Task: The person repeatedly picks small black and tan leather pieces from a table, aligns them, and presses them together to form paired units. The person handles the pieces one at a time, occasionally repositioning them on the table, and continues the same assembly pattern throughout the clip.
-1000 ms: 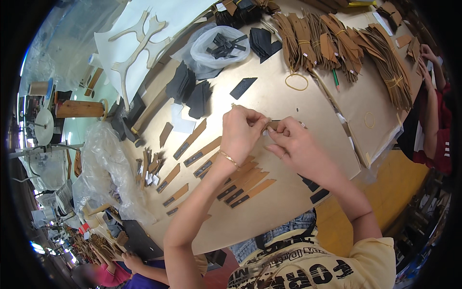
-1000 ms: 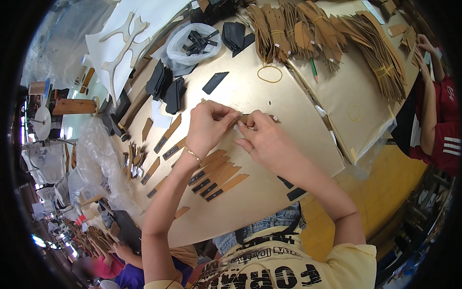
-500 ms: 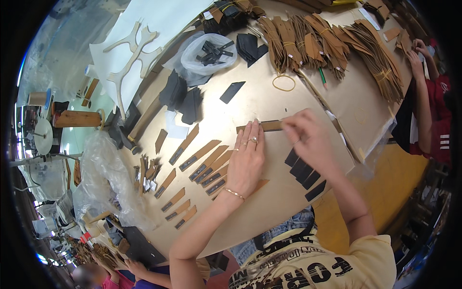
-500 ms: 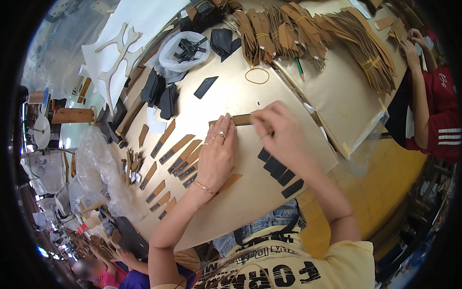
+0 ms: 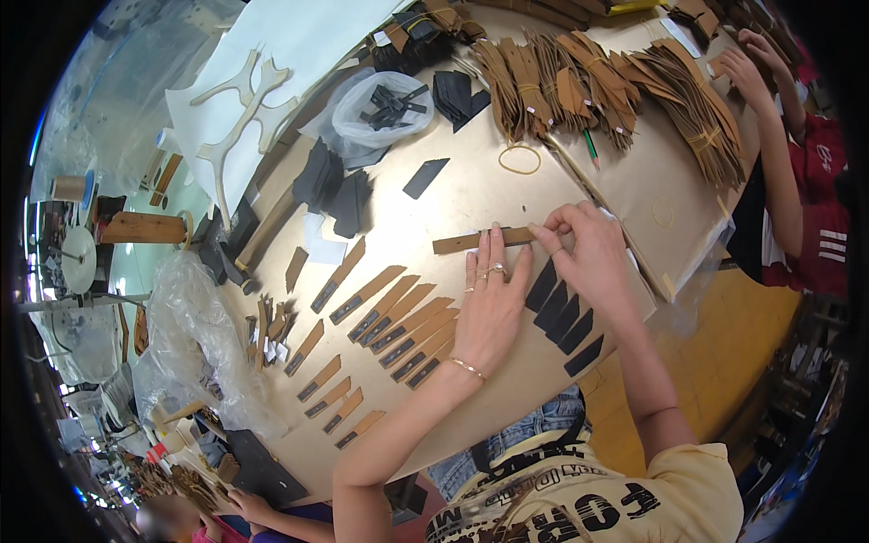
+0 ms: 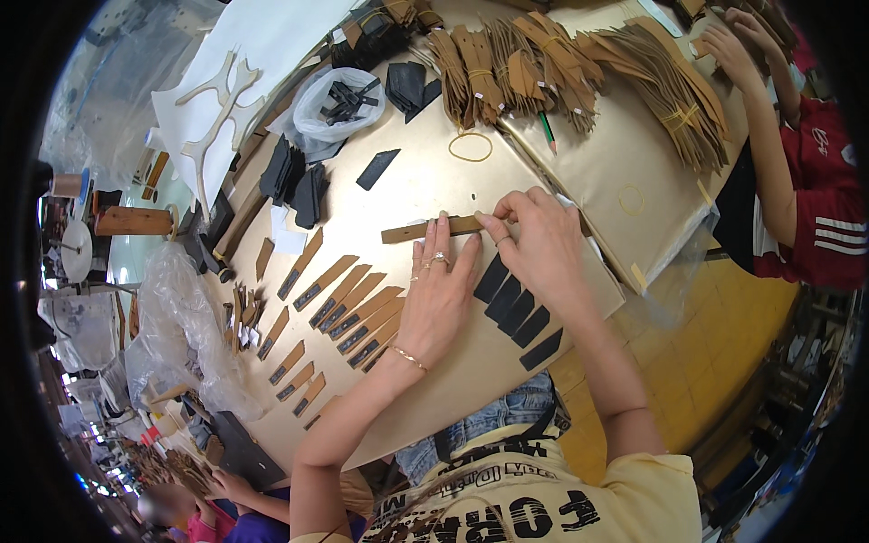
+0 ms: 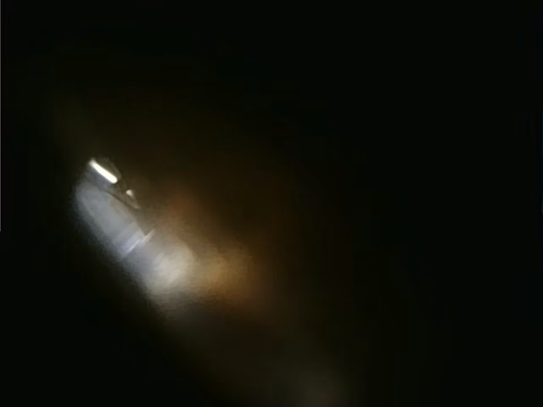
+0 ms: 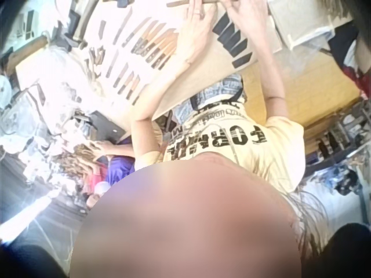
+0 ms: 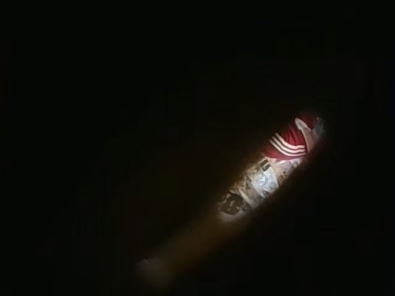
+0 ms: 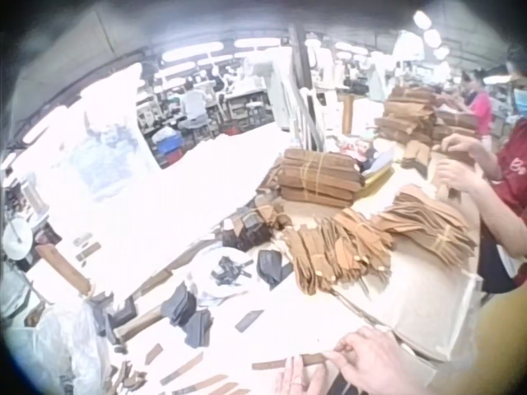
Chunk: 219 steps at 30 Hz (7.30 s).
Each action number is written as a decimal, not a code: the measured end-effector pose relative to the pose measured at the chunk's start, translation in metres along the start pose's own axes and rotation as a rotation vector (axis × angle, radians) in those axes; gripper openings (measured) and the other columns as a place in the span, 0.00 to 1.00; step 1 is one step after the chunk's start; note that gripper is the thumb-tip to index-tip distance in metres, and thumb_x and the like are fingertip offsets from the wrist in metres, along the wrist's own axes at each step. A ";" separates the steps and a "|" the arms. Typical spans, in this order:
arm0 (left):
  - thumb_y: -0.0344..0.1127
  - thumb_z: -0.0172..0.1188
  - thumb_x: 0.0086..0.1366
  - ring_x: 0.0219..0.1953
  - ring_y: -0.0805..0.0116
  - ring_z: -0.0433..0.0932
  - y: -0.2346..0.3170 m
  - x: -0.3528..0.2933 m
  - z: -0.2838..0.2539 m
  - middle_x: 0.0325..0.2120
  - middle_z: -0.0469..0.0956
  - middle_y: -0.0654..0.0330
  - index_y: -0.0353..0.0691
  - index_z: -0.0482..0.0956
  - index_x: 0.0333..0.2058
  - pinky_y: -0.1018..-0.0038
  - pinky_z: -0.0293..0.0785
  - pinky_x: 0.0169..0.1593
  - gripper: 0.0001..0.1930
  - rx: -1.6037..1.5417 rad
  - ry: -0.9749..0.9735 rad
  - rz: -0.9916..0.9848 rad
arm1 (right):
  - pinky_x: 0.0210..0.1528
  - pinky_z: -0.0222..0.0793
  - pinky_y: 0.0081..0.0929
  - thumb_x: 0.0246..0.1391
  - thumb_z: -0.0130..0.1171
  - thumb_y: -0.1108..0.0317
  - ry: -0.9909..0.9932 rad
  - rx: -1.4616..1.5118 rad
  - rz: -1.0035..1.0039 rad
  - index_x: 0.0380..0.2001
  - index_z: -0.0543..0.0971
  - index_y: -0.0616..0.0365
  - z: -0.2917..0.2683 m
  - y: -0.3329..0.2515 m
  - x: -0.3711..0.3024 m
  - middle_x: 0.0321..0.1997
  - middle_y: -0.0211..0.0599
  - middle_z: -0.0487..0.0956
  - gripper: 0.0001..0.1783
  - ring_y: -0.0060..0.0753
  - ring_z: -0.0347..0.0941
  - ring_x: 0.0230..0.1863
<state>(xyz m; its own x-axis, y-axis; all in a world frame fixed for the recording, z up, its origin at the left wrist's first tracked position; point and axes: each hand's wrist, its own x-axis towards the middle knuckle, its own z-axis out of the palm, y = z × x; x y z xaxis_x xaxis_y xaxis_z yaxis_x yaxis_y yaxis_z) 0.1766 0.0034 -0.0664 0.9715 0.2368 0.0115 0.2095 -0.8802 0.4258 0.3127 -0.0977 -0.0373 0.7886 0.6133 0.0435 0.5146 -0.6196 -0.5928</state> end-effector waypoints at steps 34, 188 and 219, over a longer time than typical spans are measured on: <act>0.33 0.51 0.70 0.71 0.40 0.52 0.000 0.001 0.005 0.67 0.53 0.34 0.34 0.65 0.62 0.51 0.50 0.71 0.23 0.014 0.012 -0.028 | 0.49 0.54 0.41 0.56 0.64 0.57 -0.074 -0.023 0.006 0.27 0.82 0.54 0.002 -0.002 0.009 0.31 0.32 0.77 0.12 0.37 0.72 0.39; 0.19 0.56 0.58 0.26 0.66 0.72 0.038 -0.078 -0.027 0.29 0.71 0.56 0.39 0.78 0.56 0.72 0.72 0.32 0.25 -0.637 0.133 -0.376 | 0.30 0.70 0.28 0.52 0.66 0.77 -0.549 0.475 -0.195 0.63 0.64 0.54 -0.011 -0.002 -0.006 0.25 0.34 0.72 0.35 0.27 0.72 0.25; 0.22 0.53 0.60 0.28 0.60 0.74 0.034 -0.067 -0.026 0.31 0.70 0.53 0.32 0.75 0.57 0.68 0.74 0.35 0.24 -0.628 0.047 -0.412 | 0.28 0.64 0.17 0.50 0.67 0.77 -0.555 0.457 -0.089 0.60 0.66 0.55 -0.007 -0.002 -0.003 0.28 0.27 0.72 0.34 0.15 0.65 0.25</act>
<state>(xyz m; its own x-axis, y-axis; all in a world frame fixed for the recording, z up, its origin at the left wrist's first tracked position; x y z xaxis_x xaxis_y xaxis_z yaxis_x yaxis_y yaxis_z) 0.1155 -0.0321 -0.0288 0.8194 0.5258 -0.2282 0.4390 -0.3198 0.8397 0.3120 -0.1017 -0.0312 0.4006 0.8853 -0.2361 0.2810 -0.3640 -0.8880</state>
